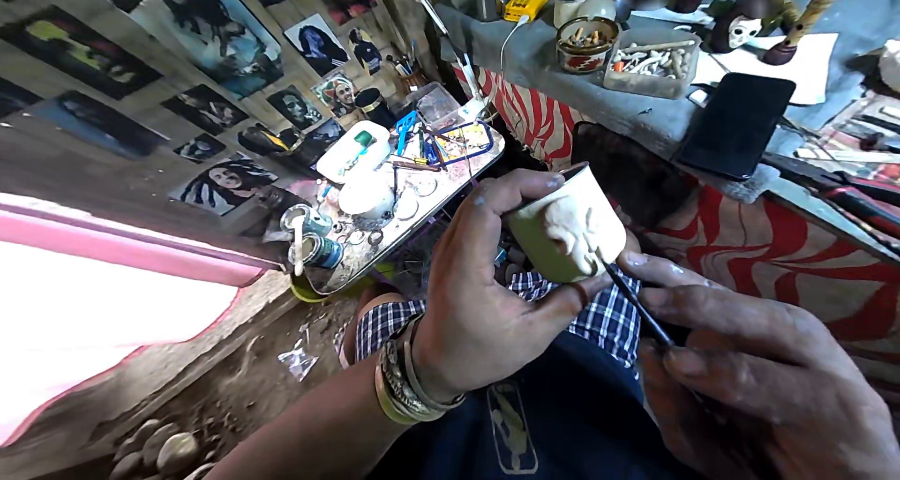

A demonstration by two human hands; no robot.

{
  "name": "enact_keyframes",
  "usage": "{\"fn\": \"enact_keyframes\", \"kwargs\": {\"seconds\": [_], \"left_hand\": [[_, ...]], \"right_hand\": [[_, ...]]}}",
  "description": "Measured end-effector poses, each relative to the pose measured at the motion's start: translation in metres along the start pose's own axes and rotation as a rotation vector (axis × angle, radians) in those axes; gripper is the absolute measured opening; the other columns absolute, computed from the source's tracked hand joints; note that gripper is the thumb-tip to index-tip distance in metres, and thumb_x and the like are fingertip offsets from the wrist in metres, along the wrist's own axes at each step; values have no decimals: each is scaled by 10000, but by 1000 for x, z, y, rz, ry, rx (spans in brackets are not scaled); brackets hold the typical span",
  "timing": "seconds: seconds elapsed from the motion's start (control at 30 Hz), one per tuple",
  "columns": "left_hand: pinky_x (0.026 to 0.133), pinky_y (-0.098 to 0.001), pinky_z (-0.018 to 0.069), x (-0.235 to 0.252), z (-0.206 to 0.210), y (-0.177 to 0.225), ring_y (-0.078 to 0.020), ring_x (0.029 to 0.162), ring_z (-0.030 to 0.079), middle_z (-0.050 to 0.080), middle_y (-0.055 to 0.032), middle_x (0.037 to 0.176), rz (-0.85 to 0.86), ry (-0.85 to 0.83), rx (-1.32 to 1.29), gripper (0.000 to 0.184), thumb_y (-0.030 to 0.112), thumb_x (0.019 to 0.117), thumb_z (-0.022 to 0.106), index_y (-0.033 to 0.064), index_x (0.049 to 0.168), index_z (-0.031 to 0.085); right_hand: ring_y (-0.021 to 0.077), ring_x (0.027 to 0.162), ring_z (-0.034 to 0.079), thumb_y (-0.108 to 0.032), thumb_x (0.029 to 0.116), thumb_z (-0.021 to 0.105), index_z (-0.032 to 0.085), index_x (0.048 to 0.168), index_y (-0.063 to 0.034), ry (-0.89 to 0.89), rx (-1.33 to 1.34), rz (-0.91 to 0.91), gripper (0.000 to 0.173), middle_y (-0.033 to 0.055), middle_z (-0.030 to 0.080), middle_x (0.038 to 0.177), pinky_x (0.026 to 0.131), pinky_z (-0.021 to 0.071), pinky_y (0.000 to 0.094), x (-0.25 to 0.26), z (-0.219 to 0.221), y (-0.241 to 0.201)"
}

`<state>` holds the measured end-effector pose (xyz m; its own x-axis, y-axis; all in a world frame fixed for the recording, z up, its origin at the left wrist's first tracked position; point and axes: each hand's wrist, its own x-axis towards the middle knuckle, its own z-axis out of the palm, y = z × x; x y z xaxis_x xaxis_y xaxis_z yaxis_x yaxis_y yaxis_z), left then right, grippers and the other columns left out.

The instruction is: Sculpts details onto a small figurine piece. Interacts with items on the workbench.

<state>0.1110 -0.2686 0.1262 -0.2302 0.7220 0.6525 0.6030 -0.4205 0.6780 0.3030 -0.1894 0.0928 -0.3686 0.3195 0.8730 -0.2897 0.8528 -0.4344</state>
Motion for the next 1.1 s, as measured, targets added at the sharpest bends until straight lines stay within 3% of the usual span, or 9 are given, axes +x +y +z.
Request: {"fn": "enact_keyframes", "kwargs": {"seconds": [1.1], "left_hand": [[971,-331,583,5,2,1,-143,1139,638,618,-44,1260,20,-21,12,678,162,772,865,67,1347,519]], "right_hand": [[283,1172,695,-57,926,686,581,928,-78,-10,-64,13,107,86,707,1081,999,624,454,2,-3,-4]]}}
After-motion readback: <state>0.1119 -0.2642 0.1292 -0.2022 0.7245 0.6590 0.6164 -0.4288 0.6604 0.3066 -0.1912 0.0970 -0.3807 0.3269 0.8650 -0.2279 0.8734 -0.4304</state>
